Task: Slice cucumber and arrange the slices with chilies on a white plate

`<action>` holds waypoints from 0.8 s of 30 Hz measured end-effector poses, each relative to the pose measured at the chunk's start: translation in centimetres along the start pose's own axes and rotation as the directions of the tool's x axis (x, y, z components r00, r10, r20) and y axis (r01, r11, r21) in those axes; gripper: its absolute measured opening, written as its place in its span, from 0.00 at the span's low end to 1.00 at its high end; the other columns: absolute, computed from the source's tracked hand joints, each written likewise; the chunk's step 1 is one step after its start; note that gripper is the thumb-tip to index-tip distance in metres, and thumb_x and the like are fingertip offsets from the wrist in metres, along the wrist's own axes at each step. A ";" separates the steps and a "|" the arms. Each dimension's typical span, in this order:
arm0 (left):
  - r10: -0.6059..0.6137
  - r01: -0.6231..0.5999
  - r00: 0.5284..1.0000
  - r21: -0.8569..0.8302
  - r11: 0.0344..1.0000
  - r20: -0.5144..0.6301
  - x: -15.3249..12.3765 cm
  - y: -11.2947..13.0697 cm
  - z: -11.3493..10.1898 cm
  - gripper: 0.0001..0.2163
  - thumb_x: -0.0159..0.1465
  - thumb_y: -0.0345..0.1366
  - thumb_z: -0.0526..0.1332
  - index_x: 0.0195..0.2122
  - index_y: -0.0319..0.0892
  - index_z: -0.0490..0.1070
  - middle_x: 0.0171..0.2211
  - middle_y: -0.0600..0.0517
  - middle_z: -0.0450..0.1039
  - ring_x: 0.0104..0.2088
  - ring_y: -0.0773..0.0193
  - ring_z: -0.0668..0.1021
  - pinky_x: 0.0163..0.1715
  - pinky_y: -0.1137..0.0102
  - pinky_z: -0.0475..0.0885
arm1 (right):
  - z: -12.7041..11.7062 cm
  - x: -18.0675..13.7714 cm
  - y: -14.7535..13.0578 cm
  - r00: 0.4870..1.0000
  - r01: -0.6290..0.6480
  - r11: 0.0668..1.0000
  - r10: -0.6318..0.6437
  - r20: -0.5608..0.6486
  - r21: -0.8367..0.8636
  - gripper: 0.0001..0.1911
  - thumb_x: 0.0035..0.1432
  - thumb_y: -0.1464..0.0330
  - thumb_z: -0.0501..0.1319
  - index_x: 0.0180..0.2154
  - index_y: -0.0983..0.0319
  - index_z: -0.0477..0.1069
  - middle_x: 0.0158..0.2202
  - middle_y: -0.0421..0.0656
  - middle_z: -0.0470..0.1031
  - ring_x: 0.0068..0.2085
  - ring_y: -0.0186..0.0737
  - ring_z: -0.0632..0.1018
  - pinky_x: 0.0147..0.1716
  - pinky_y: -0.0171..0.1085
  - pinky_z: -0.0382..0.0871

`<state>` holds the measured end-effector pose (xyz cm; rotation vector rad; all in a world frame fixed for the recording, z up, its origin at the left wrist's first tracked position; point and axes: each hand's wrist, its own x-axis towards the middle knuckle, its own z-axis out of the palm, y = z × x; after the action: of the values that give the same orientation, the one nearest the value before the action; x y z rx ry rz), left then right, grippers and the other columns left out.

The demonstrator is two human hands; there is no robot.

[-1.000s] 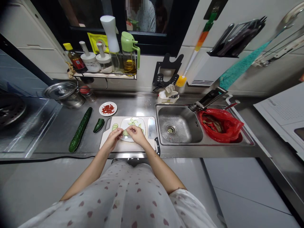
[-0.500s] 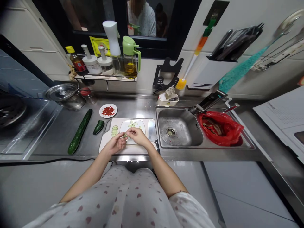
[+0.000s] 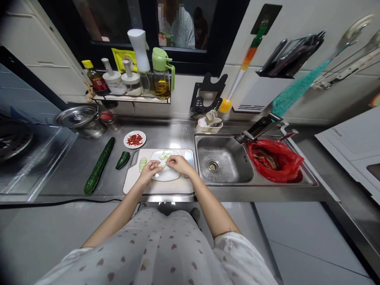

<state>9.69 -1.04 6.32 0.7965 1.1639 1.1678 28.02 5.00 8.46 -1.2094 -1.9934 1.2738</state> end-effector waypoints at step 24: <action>0.003 0.091 0.993 0.752 0.653 -0.122 5.6 -4.0 2.7 0.08 0.52 0.39 0.67 0.31 0.46 0.72 0.27 0.55 0.72 0.29 0.65 0.72 0.29 0.71 0.60 | -2.0 3.5 4.2 0.974 -0.111 0.828 0.201 0.106 -0.550 0.09 0.53 0.73 0.59 0.33 0.62 0.78 0.29 0.40 0.77 0.30 0.33 0.72 0.31 0.29 0.59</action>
<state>13.25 3.65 1.82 1.3338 1.8018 0.6445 29.60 9.73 5.37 -1.5978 -2.5255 0.9159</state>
